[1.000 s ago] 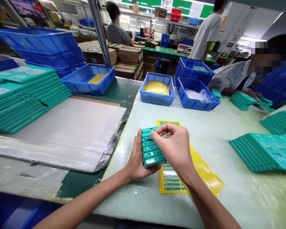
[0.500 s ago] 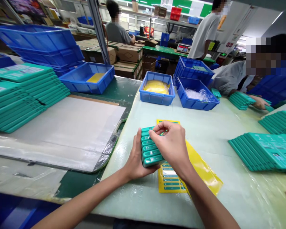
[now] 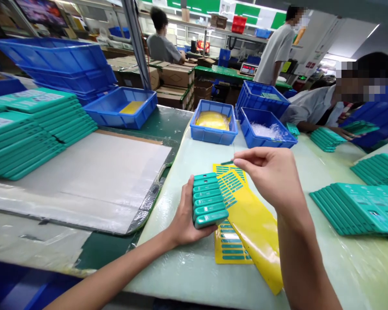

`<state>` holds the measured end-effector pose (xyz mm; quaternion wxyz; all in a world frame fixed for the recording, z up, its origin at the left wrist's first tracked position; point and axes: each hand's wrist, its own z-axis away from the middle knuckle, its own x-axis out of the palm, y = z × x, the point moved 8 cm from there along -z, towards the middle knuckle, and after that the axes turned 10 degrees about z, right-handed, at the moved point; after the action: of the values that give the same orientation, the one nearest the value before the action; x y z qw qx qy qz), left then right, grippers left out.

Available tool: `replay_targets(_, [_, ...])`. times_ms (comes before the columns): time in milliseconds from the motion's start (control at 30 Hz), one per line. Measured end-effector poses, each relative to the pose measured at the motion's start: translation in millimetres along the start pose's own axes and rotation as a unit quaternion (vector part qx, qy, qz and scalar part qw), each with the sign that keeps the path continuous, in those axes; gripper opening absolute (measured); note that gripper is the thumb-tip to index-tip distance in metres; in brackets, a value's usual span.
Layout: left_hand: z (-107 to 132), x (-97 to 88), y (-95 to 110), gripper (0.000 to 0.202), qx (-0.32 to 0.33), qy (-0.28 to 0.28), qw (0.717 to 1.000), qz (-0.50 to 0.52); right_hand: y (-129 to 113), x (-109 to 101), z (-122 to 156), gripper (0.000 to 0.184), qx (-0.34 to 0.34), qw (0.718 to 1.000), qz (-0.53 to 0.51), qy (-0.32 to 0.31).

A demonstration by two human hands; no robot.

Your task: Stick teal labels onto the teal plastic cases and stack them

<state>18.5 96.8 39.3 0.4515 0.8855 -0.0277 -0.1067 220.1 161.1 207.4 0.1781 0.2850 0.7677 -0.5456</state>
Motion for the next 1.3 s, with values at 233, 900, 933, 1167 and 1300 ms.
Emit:
replay_targets(233, [0.3,0.5,-1.4,0.149,-0.009,-0.002,1.000,0.001,-2.0,6.1,11.7,0.012,-0.020,0.996,-0.051,0.068])
replay_targets(900, [0.3,0.6,-3.9,0.152,-0.025,0.005,1.000,0.000,-11.1,68.9,22.7,0.015,0.090,0.990,-0.043,-0.095])
replay_targets(933, [0.2,0.6,-3.6,0.152,-0.025,0.005,1.000,0.000,-10.6,69.4,22.2,0.015,0.089,0.991,-0.036,-0.097])
replay_targets(1167, [1.0,1.0,-4.1,0.154,-0.031,0.003,0.999,-0.013,-10.6,70.9,17.8,0.014,0.078,0.991,0.008,-0.112])
replay_targets(1300, [1.1,0.6,-3.8,0.155,-0.028,0.003,1.000,-0.008,-10.5,72.1,15.2,0.013,0.071,0.990,0.024,-0.120])
